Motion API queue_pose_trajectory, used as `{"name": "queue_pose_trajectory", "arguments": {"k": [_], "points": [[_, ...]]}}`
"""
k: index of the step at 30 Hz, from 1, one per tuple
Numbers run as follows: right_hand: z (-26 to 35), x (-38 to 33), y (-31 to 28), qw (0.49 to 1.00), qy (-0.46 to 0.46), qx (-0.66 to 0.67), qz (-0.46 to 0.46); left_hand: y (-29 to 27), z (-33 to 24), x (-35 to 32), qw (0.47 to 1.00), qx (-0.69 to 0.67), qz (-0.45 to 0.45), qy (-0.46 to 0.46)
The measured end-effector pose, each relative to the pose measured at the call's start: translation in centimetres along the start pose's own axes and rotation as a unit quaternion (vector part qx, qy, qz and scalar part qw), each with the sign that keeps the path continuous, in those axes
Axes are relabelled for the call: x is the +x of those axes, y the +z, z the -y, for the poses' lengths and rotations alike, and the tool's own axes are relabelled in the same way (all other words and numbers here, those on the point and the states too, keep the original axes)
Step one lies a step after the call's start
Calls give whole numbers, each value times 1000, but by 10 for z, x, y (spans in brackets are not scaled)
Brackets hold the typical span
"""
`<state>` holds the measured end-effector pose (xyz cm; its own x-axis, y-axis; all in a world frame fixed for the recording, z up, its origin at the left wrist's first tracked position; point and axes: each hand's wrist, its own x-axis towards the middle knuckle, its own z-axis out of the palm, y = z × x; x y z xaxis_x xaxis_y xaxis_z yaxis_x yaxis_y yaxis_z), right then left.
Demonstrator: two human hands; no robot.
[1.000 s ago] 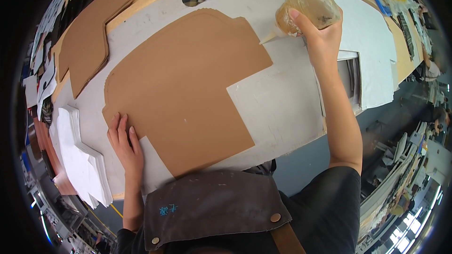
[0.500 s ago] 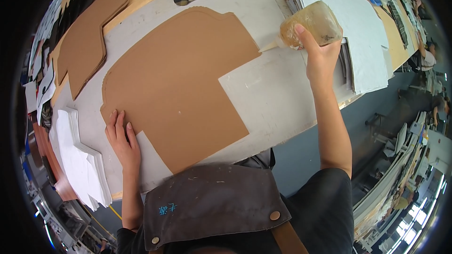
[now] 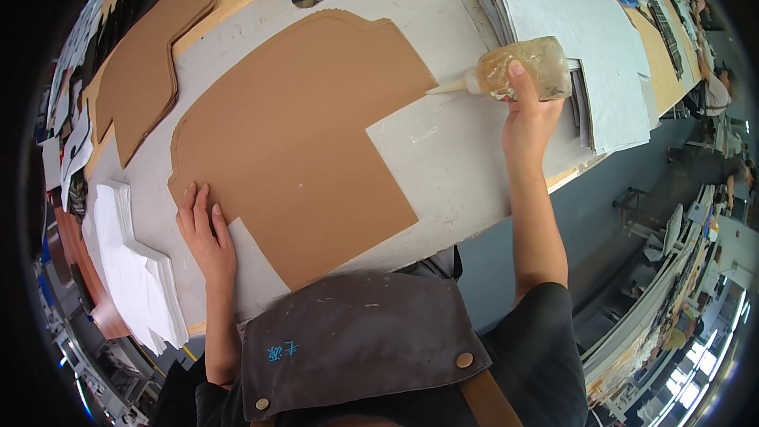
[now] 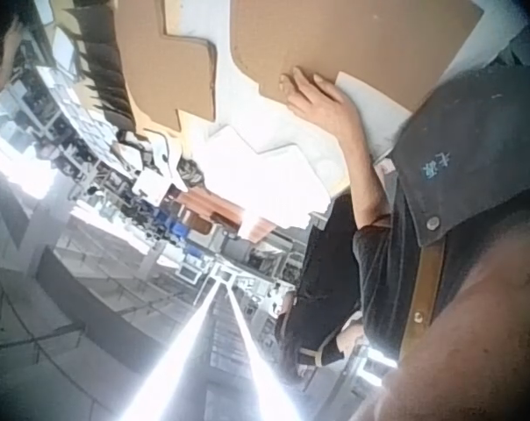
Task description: Glue and align leather pieces and reinforcement materials.
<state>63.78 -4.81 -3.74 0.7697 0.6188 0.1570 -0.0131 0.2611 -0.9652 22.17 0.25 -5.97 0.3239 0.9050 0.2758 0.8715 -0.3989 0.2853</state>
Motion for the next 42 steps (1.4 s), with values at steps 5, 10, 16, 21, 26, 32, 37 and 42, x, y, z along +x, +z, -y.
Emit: {"name": "queue_pose_trajectory", "arguments": {"k": [5, 10, 16, 21, 26, 32, 37, 42], "points": [[-8, -3, 4, 999, 32, 6, -1, 0, -1, 0, 1000, -1, 0, -2], [-11, -9, 9, 998, 58, 11, 22, 1, 0, 1, 1000, 0, -1, -2], [-11, -17, 21, 994, 99, 19, 43, 0, -1, 0, 1000, 7, -4, 0], [-11, -22, 30, 992, 105, 10, 64, -1, -1, 0, 1000, -4, -2, -5], [-9, -23, 40, 989, 119, 5, 87, -1, -2, 0, 1000, -3, -5, -7], [-6, -24, 46, 988, 93, -8, 126, -1, -5, 1, 1000, 0, -3, -12], [0, -24, 44, 984, 87, -42, 151, 0, -3, 1, 1000, -1, -9, -7], [8, -28, 40, 980, 95, -70, 158, 1, -3, 2, 1000, -1, -22, 7]]}}
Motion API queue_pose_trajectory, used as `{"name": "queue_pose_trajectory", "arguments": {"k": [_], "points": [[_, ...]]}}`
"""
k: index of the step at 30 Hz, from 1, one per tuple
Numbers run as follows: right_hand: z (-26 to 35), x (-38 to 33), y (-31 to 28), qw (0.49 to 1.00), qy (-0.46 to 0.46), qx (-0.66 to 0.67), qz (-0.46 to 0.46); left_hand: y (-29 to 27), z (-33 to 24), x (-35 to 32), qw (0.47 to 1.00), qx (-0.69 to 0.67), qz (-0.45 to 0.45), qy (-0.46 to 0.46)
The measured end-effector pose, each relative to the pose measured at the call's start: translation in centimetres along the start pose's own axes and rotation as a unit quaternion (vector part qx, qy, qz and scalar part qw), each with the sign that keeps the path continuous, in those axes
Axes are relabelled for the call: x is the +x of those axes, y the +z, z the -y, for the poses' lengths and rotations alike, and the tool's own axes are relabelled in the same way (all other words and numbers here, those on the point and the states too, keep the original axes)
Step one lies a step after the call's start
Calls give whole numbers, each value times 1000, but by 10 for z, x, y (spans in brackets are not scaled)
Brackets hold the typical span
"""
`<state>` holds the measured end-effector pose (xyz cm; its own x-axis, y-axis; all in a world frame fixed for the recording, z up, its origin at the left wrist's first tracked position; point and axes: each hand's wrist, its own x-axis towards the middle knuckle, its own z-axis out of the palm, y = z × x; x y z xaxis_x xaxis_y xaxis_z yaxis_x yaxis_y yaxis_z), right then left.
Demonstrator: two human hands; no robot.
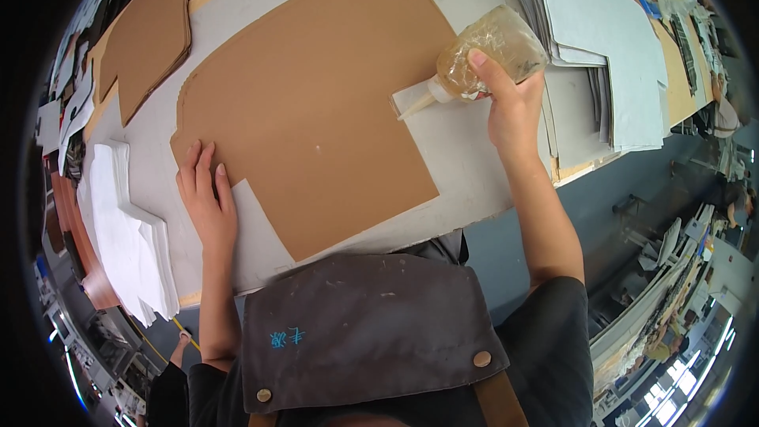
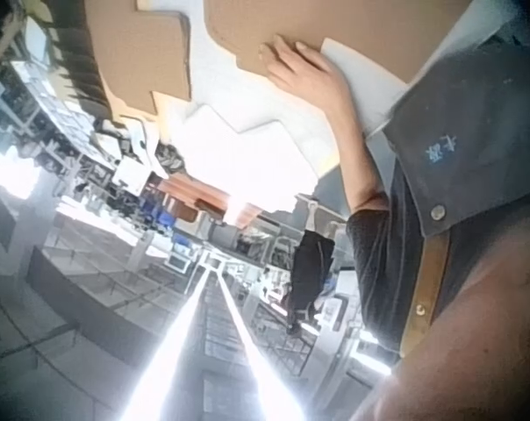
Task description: Glue and align leather pieces and reinforcement materials.
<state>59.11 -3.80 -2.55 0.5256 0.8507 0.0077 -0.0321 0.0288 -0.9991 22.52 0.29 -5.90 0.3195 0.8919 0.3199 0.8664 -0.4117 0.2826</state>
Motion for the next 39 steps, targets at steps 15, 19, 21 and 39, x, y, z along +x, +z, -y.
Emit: {"name": "queue_pose_trajectory", "arguments": {"k": [15, 19, 21, 39], "points": [[5, -33, -26, 999, 35, -17, -3, 4, 3, -2, 1000, 14, -7, 2], [6, -42, -35, 999, 49, -18, -2, 5, 2, 1, 1000, 15, -11, 9], [8, -46, -34, 998, 56, -17, -25, 7, 3, 2, 1000, 13, -16, 10], [6, 29, 160, 921, 149, 264, 246, -9, 0, -20, 993, -96, -50, -37]]}}
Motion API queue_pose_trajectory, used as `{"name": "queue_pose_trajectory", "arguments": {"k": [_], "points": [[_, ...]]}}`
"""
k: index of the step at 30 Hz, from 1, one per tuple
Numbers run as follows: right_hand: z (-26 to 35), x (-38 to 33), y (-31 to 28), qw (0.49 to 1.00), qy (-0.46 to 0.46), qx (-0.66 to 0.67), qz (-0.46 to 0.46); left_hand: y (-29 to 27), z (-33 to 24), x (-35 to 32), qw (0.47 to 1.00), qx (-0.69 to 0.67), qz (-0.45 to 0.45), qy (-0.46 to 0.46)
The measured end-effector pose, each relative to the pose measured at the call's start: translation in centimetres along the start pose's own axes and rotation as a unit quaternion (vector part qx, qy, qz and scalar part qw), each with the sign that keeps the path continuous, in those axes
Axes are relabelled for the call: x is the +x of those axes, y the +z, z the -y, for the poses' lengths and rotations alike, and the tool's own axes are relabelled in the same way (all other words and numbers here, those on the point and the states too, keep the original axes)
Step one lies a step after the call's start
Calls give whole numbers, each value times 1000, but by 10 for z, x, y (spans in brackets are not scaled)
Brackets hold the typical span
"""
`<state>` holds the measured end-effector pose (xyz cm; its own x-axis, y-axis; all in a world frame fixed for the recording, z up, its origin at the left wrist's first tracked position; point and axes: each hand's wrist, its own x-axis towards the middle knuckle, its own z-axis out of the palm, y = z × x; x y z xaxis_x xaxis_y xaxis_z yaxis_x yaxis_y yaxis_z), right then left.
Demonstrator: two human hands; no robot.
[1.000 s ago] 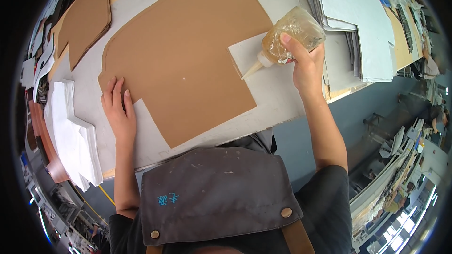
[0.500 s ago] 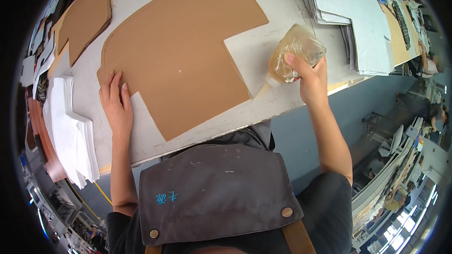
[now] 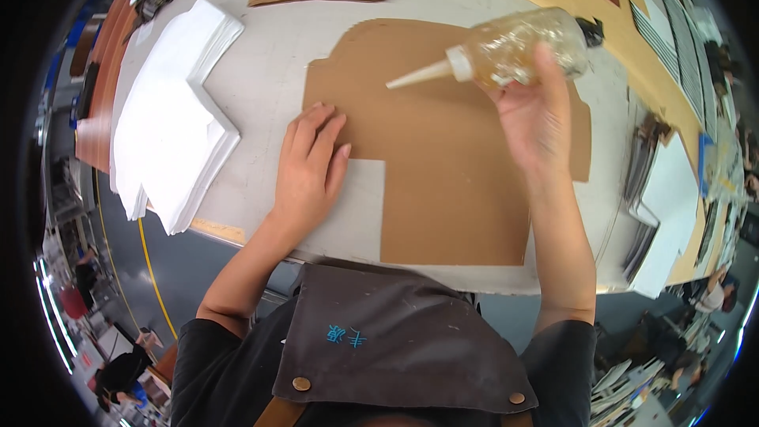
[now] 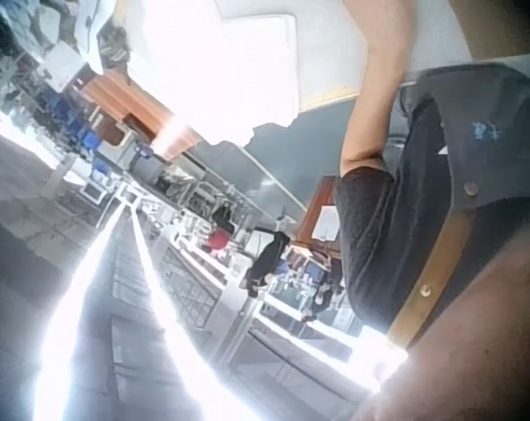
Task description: Glue and align leather pieces and reinforcement materials.
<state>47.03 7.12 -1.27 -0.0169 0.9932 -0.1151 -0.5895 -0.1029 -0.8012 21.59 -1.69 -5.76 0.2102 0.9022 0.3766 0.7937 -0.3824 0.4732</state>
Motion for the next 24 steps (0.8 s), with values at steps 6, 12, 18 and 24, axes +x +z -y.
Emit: {"name": "queue_pose_trajectory", "arguments": {"k": [6, 12, 18, 24], "points": [[-48, 35, 57, 993, -63, -97, 17, -14, 4, -16, 999, -5, -3, -49], [-65, 39, 70, 983, -81, -165, 17, -10, 6, -18, 998, -21, -22, -58], [-76, 37, 77, 982, -80, -167, 25, -11, 5, -17, 997, -33, -18, -64], [-81, 40, 79, 978, -63, -191, 54, -13, 4, -16, 996, -48, -22, -66]]}}
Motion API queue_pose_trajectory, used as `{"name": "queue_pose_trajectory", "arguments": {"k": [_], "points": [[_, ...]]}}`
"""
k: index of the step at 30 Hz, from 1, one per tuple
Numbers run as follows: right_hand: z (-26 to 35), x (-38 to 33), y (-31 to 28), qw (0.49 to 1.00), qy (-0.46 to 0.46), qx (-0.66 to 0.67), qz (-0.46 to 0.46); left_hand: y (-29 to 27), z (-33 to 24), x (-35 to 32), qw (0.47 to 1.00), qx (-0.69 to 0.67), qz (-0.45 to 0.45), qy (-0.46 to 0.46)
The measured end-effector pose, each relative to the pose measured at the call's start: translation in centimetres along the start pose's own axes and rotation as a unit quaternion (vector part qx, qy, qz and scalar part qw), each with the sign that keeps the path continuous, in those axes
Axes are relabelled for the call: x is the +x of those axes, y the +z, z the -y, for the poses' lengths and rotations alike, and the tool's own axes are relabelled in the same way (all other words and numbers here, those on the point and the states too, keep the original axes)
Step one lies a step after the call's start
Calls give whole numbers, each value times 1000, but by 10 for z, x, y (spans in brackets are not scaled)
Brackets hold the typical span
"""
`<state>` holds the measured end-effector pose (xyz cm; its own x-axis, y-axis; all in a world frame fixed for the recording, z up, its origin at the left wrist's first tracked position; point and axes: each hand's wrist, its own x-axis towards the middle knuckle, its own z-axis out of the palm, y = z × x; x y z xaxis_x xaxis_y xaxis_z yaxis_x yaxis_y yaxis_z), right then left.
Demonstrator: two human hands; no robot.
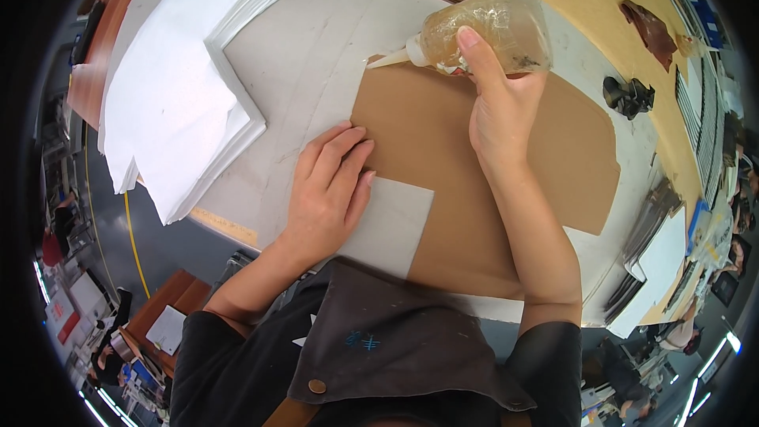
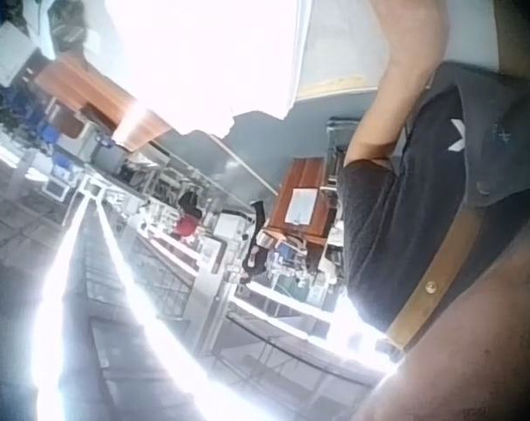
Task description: Glue and align leather pieces and reinforcement materials.
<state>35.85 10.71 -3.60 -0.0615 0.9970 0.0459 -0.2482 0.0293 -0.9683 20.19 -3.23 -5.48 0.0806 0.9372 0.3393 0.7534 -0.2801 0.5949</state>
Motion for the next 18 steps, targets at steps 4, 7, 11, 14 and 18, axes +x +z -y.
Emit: {"name": "queue_pose_trajectory", "arguments": {"k": [4, 7, 11, 14, 18], "points": [[0, -3, 4, 1000, 10, 21, -1, -1, 4, 1, 998, -53, -36, -10], [1, -9, 4, 999, 33, 15, 8, -4, 12, 4, 992, -84, -88, -19], [1, -21, -3, 998, 49, -5, 49, -10, 18, 4, 981, -105, -137, -90], [9, -33, 5, 997, 76, -2, 22, -11, 24, 3, 964, -153, -159, -144], [13, -43, 9, 998, 52, -21, 37, -12, 23, 4, 964, -148, -154, -158]]}}
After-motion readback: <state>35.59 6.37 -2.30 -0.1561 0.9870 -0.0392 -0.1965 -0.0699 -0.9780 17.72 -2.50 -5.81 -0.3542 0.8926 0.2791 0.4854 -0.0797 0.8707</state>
